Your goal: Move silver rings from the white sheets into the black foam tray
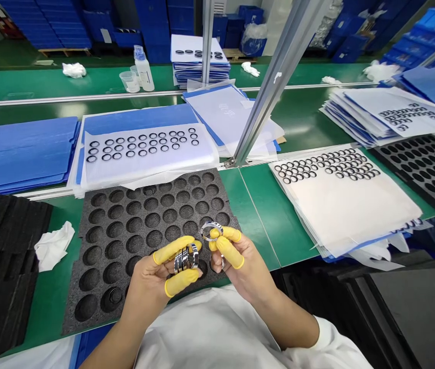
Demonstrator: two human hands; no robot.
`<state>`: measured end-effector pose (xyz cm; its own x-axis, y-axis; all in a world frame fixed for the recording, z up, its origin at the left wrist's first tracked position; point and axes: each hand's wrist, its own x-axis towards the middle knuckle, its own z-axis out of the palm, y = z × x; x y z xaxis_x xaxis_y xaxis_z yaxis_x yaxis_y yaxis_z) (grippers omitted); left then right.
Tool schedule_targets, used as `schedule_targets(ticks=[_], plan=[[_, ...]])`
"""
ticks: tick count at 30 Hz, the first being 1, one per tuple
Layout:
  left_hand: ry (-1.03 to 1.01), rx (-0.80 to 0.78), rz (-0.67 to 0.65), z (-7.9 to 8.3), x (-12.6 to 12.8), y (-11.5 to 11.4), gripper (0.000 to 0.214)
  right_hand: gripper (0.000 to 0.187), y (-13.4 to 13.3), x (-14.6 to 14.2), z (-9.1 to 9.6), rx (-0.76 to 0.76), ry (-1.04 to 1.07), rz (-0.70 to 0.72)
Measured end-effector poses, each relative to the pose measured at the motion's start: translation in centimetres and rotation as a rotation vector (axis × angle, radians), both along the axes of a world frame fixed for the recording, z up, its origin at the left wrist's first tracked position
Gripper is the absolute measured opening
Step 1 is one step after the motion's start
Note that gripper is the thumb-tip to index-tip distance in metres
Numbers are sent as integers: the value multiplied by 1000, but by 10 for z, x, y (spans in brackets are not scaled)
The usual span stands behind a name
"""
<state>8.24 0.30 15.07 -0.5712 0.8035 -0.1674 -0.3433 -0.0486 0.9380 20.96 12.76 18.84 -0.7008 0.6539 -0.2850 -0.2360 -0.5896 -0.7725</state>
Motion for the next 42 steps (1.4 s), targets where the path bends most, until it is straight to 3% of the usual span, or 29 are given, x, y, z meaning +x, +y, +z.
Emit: schedule_targets(ticks=[8, 15, 19, 24, 29, 34, 38, 42], plan=[[135, 62, -1, -9, -1, -2, 51, 37, -2, 2, -4, 5, 0, 42], [721, 67, -62, 0, -6, 5, 49, 32, 0, 2, -2, -88, 121, 17], [879, 112, -70, 11, -6, 13, 35, 33, 1, 1, -6, -87, 120, 47], [903, 124, -65, 13, -6, 13, 37, 31, 2, 0, -9, -95, 122, 48], [876, 47, -48, 7, -7, 7, 48, 31, 3, 0, -13, -80, 103, 21], [804, 10, -45, -1, -8, 4, 44, 36, 4, 0, -16, -56, 46, 34], [708, -46, -17, -2, -7, 2, 47, 38, 5, 2, -15, 117, -71, 26], [720, 4, 21, 4, -7, 5, 51, 33, 7, 3, -13, 330, -150, 156]])
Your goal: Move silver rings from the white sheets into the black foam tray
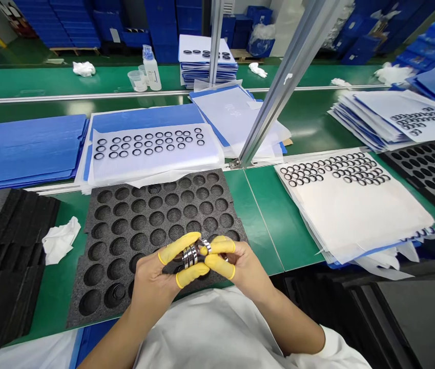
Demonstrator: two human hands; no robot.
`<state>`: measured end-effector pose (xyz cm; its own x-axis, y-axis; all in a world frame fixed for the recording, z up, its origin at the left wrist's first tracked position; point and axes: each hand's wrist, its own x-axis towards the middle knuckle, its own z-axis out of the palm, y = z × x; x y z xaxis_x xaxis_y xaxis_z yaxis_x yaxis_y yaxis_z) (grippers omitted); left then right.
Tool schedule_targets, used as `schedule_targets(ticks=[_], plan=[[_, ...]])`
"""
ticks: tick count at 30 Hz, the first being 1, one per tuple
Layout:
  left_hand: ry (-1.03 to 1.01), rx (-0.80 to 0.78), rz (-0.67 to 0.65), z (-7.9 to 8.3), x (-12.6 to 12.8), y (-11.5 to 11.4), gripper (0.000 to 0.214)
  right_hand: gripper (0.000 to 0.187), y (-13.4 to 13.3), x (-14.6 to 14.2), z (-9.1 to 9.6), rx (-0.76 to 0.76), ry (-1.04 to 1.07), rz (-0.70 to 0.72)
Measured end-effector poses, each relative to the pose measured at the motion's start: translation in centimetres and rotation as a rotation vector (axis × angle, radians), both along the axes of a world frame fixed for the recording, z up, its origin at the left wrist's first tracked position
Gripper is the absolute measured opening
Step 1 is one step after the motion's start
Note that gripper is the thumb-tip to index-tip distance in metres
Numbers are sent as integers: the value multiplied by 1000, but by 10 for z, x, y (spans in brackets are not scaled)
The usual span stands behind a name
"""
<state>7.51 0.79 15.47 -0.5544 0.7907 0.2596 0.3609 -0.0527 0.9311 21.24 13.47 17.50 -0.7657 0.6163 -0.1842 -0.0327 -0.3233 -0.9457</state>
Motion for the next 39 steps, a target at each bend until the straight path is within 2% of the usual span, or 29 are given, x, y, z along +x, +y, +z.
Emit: schedule_targets(ticks=[7, 14, 16, 20, 25, 29, 33, 36, 39], plan=[[149, 124, -79, 12, -4, 6, 45, 39, 6, -3, 2, -128, 8, 234], [209, 129, -204, 22, -6, 6, 45, 49, 19, 0, 16, -211, -69, 623], [233, 132, -233, 20, -7, 5, 47, 50, 19, -1, 17, -251, -70, 671], [336, 93, -262, 15, -8, 1, 50, 47, 13, -5, 14, -307, -74, 570], [399, 0, -329, 9, -6, -6, 59, 45, 5, -6, 14, -290, -80, 486], [362, -34, -407, 7, -7, -12, 71, 44, 3, -2, 21, -277, -83, 441], [289, 34, -479, 8, -11, -14, 64, 46, 2, 1, 26, -247, -70, 437], [242, 62, -469, 9, -11, -12, 58, 47, 0, 2, 29, -240, -61, 419], [244, 93, -359, 9, -6, -9, 52, 46, -2, 2, 32, -231, -68, 383]])
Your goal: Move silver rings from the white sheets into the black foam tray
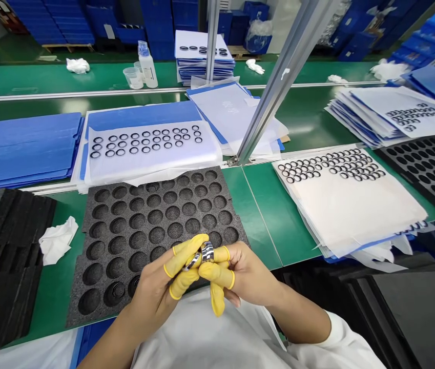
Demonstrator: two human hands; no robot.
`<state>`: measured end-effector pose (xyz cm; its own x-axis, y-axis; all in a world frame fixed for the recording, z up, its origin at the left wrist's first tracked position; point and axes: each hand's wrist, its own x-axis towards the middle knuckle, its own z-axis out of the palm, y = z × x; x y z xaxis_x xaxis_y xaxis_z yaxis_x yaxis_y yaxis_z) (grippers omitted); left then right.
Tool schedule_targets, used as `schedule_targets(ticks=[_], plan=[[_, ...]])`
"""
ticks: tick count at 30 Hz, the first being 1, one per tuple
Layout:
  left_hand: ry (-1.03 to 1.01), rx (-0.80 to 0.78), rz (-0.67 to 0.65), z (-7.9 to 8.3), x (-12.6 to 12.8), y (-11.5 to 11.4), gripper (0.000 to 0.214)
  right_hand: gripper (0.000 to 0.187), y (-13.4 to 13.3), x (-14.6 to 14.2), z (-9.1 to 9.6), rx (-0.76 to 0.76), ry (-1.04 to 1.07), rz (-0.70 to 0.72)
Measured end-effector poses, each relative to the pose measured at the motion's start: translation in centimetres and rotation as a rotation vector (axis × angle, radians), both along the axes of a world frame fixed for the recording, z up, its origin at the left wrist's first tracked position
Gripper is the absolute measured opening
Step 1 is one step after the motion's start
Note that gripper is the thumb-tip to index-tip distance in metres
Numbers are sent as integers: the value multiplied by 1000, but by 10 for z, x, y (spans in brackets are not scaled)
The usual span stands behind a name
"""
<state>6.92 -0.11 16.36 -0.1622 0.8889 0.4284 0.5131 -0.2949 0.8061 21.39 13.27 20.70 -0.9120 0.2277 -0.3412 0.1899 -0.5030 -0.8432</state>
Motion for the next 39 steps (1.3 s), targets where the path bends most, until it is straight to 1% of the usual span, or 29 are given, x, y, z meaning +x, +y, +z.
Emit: schedule_targets(ticks=[3, 4, 6, 9, 10, 12, 14, 17, 20, 23, 26, 28, 31, 35, 37, 39], plan=[[129, 75, 158, -1, 7, 3, 54, 45, -3, -1, 0, 14, -3, -68], [172, 93, 184, -2, 8, 4, 55, 45, -4, -2, 0, 14, 3, -93], [198, 107, 175, -2, 10, 4, 56, 45, -6, -2, -2, 8, 14, -140], [111, 83, 90, -2, 10, 2, 53, 45, -10, -1, -5, 8, 8, -169], [72, 71, 77, -1, 10, 2, 52, 46, -12, -1, -6, 12, 4, -173], [4, 53, 90, -1, 11, 2, 49, 46, -14, 0, -7, 29, 3, -191], [-53, 42, 136, -3, 12, 3, 48, 46, -15, 0, -7, 53, 13, -224], [-153, 68, 236, -5, 14, 7, 43, 43, -16, 1, -9, 104, 35, -246], [-234, 101, 328, -7, 14, 7, 35, 43, -16, 2, -11, 217, 49, -267], [-276, 70, 388, -9, 12, 5, 29, 46, -17, 3, -12, 335, 73, -316], [-341, 37, 442, -9, 11, 4, 25, 44, -17, 3, -13, 374, 76, -330], [-394, 35, 460, -9, 11, 4, 26, 41, -18, 2, -13, 354, 63, -328], [-504, 28, 446, -7, 13, 5, 26, 39, -18, 1, -14, 290, 52, -348], [-691, -45, 451, -8, 13, 6, 22, 47, -16, -1, -15, 169, 23, -364], [-754, -42, 436, -9, 13, 6, 21, 49, -15, -3, -16, 117, 7, -378], [-786, -29, 401, -9, 13, 7, 20, 48, -14, -4, -18, 92, 8, -393]])
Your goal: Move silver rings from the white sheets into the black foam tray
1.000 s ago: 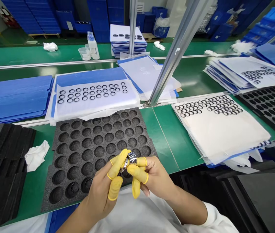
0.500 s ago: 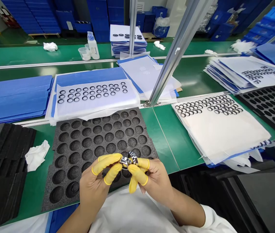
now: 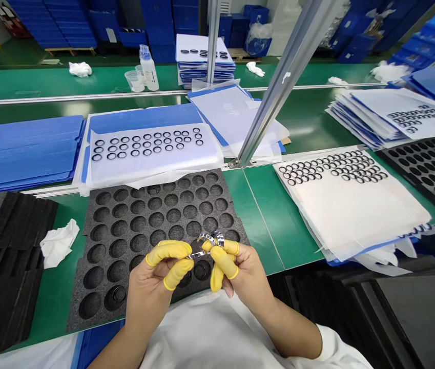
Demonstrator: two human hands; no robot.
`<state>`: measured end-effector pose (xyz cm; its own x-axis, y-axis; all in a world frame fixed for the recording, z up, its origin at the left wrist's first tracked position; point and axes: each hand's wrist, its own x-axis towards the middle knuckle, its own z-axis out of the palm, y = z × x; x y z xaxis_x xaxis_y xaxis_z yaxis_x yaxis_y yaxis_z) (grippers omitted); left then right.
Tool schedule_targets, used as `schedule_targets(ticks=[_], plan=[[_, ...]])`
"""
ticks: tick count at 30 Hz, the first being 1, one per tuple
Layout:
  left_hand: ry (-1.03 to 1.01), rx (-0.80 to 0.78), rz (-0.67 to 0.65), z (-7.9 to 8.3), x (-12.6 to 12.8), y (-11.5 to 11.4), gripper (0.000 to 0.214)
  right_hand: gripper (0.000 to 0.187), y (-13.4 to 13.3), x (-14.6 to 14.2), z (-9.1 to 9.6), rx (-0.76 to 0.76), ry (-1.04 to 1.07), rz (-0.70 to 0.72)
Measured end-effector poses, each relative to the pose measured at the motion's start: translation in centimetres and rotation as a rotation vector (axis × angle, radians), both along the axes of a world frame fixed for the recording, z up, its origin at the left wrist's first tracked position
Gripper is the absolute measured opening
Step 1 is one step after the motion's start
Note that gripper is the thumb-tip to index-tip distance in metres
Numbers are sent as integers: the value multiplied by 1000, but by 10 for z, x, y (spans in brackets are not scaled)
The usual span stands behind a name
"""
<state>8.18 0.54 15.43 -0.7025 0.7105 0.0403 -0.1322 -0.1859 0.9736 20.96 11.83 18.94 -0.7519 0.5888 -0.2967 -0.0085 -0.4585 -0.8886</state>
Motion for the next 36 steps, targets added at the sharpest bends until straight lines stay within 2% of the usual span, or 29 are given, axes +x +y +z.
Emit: schedule_targets(ticks=[9, 16, 22, 28, 36], plan=[[12, 28, -57, 6, 1, 4, 24, 30, 1, -1, -4, 4, 53, -5], [97, 16, -44, 12, -3, 2, 26, 33, 3, 1, -5, 18, 55, 25], [196, -7, -103, 16, -6, 2, 33, 33, 8, 5, 2, 69, 82, 19], [254, 18, -144, 27, -3, 7, 30, 40, 11, 7, 5, 141, 137, 12], [256, 54, -194, 25, 0, 18, 27, 38, 17, 6, 15, 116, 103, -10]])
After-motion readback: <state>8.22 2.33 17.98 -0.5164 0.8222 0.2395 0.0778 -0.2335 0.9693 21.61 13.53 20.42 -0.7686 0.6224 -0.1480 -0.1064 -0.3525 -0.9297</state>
